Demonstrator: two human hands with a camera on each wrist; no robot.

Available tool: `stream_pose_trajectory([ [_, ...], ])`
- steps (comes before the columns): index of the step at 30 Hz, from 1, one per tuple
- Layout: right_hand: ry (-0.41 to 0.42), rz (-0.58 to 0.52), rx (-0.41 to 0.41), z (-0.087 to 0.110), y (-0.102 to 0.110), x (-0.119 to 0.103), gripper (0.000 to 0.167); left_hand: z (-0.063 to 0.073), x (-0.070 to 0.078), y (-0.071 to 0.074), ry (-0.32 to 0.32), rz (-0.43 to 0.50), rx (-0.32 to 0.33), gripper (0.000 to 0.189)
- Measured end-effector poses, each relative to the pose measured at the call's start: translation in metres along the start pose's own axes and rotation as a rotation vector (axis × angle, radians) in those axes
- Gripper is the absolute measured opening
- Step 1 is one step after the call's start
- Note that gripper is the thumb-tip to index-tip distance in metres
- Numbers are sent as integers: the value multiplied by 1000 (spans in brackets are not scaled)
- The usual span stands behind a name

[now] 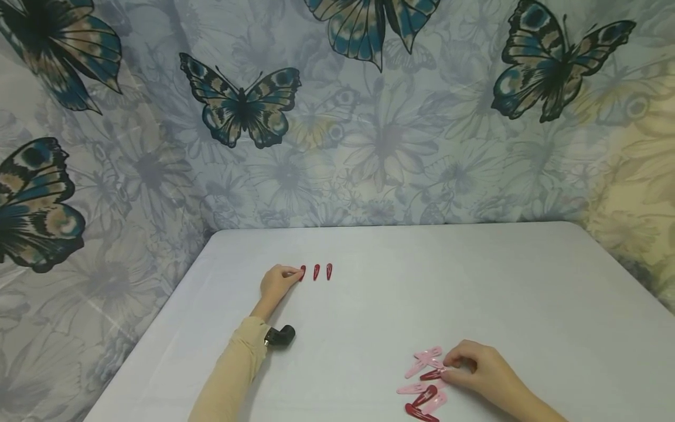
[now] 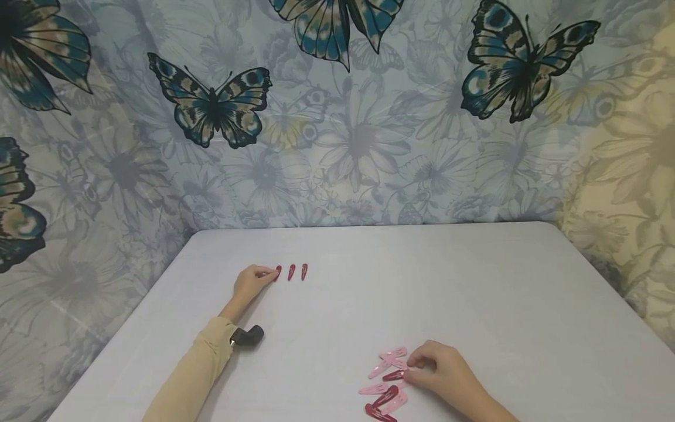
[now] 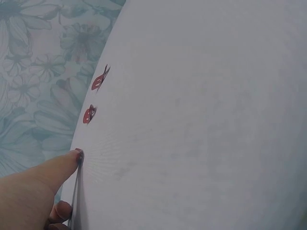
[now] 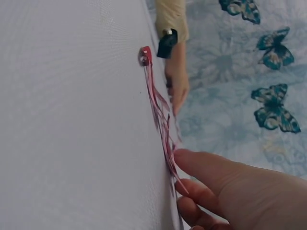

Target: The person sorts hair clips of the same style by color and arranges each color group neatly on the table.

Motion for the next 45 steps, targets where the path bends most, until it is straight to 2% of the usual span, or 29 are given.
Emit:
stream_pose_trajectory([
  [8, 50, 10, 14, 0, -2, -3, 17, 0, -2, 0, 7, -5, -8, 22],
  [18, 47, 0, 5, -2, -2, -3, 18, 2, 0, 1, -5, -8, 3, 21],
  [22, 70, -21, 6, -1, -2, -4, 20, 2, 0, 1, -4, -8, 3, 21],
  [26, 70, -61, -16, -1, -1, -3, 20, 2, 2, 0, -14, -7, 0, 21],
  [31, -16, -167, -98, -1, -5, 4, 15, 1, 2, 0, -15, -17, 3, 20],
  [36, 5, -293, -132, -1, -5, 4, 13, 1, 1, 0, -8, -16, 3, 21],
  [45, 0, -304, -120, -3, -4, 5, 11, 0, -2, 0, -2, 9, 8, 21],
])
Point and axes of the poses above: each hand's wrist, its own z-axis away from the middle knuckle, its own y-axis out of the back of the hand, x = y × z, the point moved 8 cm from there along -z, towards the middle knuckle, and after that the axes turned 8 degrees about z, right-handed, at the moved point
